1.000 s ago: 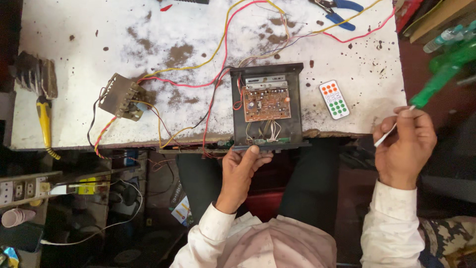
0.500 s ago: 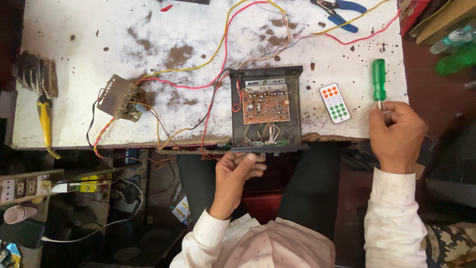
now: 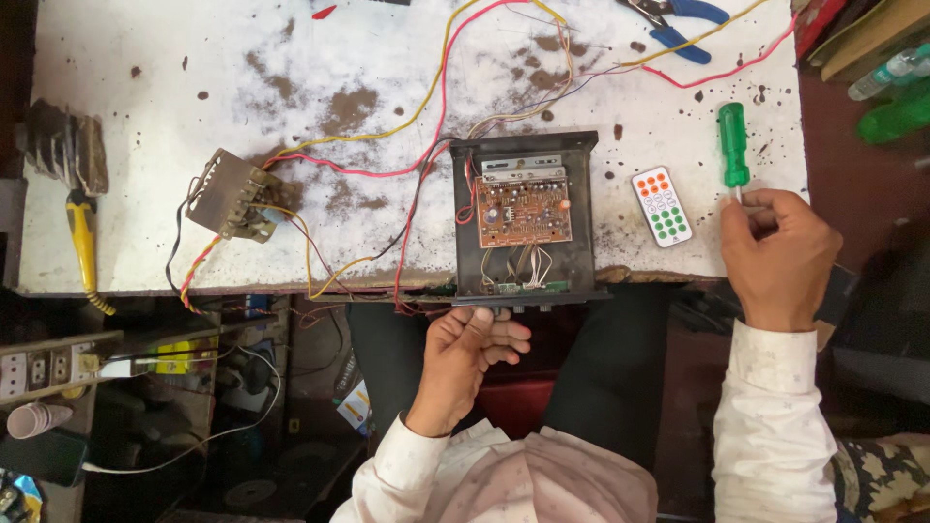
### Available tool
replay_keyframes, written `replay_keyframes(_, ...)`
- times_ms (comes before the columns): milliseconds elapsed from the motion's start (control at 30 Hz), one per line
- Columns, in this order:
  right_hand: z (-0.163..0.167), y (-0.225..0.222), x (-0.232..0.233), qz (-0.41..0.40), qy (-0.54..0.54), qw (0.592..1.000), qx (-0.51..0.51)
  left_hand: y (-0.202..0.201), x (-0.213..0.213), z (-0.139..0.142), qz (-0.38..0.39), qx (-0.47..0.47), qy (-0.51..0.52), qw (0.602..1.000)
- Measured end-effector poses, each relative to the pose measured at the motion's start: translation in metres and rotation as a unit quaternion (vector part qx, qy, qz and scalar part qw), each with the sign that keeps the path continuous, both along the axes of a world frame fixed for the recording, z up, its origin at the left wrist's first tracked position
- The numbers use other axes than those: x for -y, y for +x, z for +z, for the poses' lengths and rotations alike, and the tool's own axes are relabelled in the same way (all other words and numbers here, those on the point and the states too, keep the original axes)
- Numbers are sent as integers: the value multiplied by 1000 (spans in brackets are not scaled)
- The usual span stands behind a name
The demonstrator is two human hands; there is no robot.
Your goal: The person works on an open electronic device on a cluttered workbench, stripping and twisting wires, and using a screwdriver on a small black component. The person also handles a small box of components.
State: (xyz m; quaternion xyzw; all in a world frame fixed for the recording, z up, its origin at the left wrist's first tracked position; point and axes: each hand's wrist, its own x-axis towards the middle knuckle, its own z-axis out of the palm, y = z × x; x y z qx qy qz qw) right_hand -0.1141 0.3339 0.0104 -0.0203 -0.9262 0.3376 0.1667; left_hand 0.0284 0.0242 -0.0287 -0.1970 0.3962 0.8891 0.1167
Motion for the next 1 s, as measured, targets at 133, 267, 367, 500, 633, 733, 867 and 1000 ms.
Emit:
replay_keyframes(133,0,0,-2,5,-8,1000,5,1,0,-4,6,13,5,1000)
replay_keyframes(267,0,1,-3,6,-24,1000,18,1,-2,-7,48,11,-47,998)
replay_keyframes(367,2,1,-3,6,-14,1000,21,0,-4,-8,64,9,-98,993)
replay_keyframes(500,3,5,-1,-6,-25,999,33,-1,-3,-4,52,17,-104,993)
replay_keyframes(633,1,8,-2,-11,-11,1000,24,0,-2,1,11,29,-74,997)
replay_keyframes(733,-3,9,-2,-17,-19,999,19,0,-1,5,6,11,-57,998)
replay_keyframes(867,-8,11,-4,-21,-10,1000,13,0,1,7,0,19,-54,998)
replay_keyframes(1000,-14,12,-6,-19,-6,1000,3,0,1,8,-5,23,-50,998)
